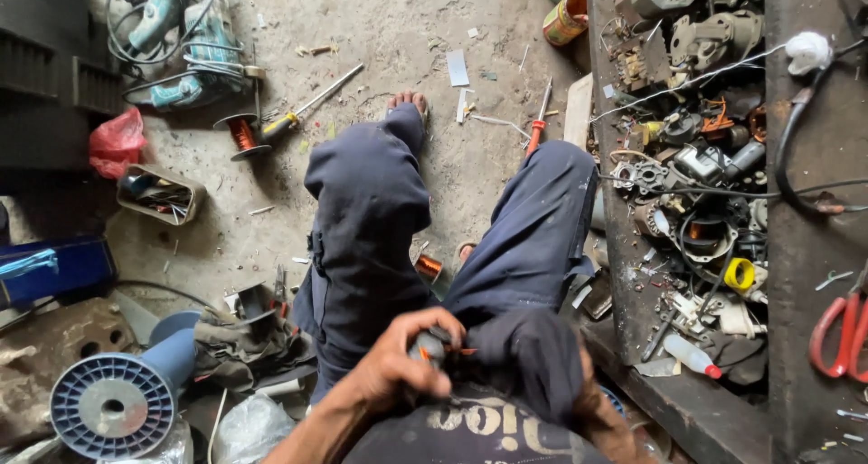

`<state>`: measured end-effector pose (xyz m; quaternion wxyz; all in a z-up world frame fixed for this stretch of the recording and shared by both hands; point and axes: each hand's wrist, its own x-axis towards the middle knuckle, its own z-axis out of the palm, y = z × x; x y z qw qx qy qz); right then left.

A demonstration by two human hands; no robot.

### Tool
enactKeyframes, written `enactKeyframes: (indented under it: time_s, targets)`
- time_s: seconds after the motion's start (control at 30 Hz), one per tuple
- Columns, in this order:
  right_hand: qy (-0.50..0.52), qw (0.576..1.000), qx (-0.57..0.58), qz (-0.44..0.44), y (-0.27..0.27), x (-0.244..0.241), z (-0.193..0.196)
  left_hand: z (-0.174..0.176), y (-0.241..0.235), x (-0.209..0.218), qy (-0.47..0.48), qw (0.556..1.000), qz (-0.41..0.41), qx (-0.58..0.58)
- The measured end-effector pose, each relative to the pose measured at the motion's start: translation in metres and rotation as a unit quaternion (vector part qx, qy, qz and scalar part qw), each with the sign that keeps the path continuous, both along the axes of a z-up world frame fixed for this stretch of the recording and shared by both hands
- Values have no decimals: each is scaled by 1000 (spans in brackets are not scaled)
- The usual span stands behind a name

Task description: Manually winding copper wire onto the poles of an electric motor stator in a workshop.

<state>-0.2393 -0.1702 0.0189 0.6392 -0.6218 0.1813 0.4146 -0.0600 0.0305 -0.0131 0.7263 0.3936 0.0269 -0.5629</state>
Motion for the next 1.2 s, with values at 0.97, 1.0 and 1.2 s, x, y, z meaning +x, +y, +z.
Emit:
enactKeyframes:
  time_s: [0.97,1.0,1.2]
  targets:
    - [-583,778,-223,-75,8,230,65,88,-21,126,-64,981,56,-177]
    - [-551,802,-202,-109,6,232,57,91,-24,122,-141,980,107,-86]
    - [-589,743,-271,-167,12,256,37,85,-26,132,-528,813,176,169]
